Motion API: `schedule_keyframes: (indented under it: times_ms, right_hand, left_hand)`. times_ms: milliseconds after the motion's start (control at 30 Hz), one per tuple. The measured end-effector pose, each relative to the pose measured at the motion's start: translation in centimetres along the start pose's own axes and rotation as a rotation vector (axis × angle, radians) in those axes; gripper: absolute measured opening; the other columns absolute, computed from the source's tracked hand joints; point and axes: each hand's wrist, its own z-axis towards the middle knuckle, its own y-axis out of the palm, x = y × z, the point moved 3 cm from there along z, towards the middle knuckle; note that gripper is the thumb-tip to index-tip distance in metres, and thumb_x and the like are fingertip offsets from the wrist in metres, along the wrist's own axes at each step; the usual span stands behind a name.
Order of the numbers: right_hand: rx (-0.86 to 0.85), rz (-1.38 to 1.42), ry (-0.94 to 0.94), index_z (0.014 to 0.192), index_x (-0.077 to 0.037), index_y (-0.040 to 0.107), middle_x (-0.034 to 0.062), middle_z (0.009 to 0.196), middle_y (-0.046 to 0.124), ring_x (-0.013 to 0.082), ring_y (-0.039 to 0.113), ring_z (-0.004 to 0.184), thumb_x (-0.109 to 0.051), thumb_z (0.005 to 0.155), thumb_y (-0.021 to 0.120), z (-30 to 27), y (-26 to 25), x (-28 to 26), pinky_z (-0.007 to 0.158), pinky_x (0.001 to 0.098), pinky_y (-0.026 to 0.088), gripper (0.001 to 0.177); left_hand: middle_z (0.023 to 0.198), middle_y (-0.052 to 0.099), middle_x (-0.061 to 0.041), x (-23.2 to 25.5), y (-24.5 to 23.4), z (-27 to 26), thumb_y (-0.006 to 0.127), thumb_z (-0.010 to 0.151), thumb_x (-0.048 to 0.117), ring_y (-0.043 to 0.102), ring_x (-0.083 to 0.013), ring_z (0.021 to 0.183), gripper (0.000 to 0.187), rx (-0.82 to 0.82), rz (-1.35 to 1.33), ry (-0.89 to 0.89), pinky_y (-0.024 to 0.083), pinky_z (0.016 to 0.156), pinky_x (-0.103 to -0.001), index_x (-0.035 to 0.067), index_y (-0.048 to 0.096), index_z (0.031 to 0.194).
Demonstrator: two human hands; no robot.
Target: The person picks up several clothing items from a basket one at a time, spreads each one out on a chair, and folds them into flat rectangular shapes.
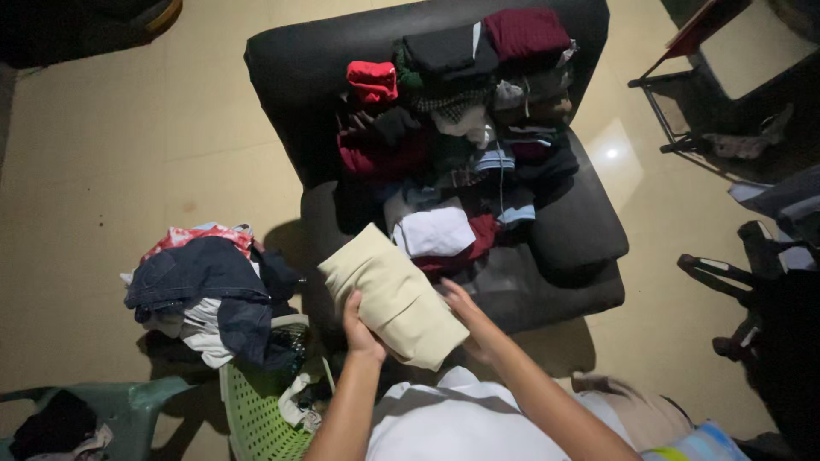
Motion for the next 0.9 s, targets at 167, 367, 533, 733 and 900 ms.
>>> schedule_keyframes:
  times_ms: [167,367,533,733,900]
  right_hand:
    - [-0.109,0.428,0.128,0.151,-0.014,0.044,0.0128,0.147,0.055,0.0333,0.058,0.126,-0.059,0.088,0.060,-0.4,-1.6,7.9,0.096,0.0545,0.050,0.079]
    - [0.240,0.355,-0.001,0.141,0.001,0.057,0.0208,0.132,0.065,0.0353,0.064,0.118,-0.022,0.086,0.078,11.6,-9.3,7.3,0.099,0.0499,0.055,0.063]
    - [0.262,-0.293,0.062,0.136,-0.005,0.059,0.0099,0.123,0.070,0.0243,0.068,0.108,-0.018,0.078,0.072,23.2,-20.1,-2.2,0.089,0.0467,0.057,0.061]
    - [-0.050,-0.585,-0.079,0.138,-0.002,0.057,0.0093,0.128,0.070,0.0222,0.065,0.116,-0.016,0.076,0.074,35.6,-24.1,-10.1,0.100,0.0391,0.051,0.066]
    - [0.315,-1.000,-0.125,0.139,0.000,0.054,0.0182,0.132,0.064,0.0329,0.061,0.124,-0.022,0.072,0.083,40.0,-24.9,-10.2,0.105,0.0420,0.049,0.076]
  left_hand:
    - [0.139,0.063,-0.016,-2.1,-0.9,2.6,0.059,0.085,0.049,0.061,-0.0364,0.126,0.072,0.020,-0.036,-0.002,0.046,0.109,-0.052,0.006,0.054,0.142]
    - [0.138,0.062,-0.014,-8.1,-6.3,12.4,0.066,0.083,0.043,0.059,-0.0360,0.126,0.071,-0.081,-0.138,-0.108,0.045,0.108,-0.055,0.007,0.052,0.143]
    - [0.145,0.056,-0.008,-11.1,-12.1,24.1,0.070,0.079,0.043,0.053,-0.0326,0.132,0.076,-0.069,0.008,-0.148,0.046,0.107,-0.055,0.014,0.048,0.146]
    - [0.146,0.057,-0.014,-14.5,-13.8,36.6,0.060,0.097,0.044,0.054,-0.0320,0.131,0.067,0.044,-0.052,-0.100,0.045,0.105,-0.046,0.004,0.049,0.150]
    - [0.146,0.052,-0.015,-13.6,-13.5,38.8,0.062,0.091,0.029,0.052,-0.0332,0.132,0.061,0.593,0.539,0.256,0.044,0.108,-0.050,0.010,0.047,0.148]
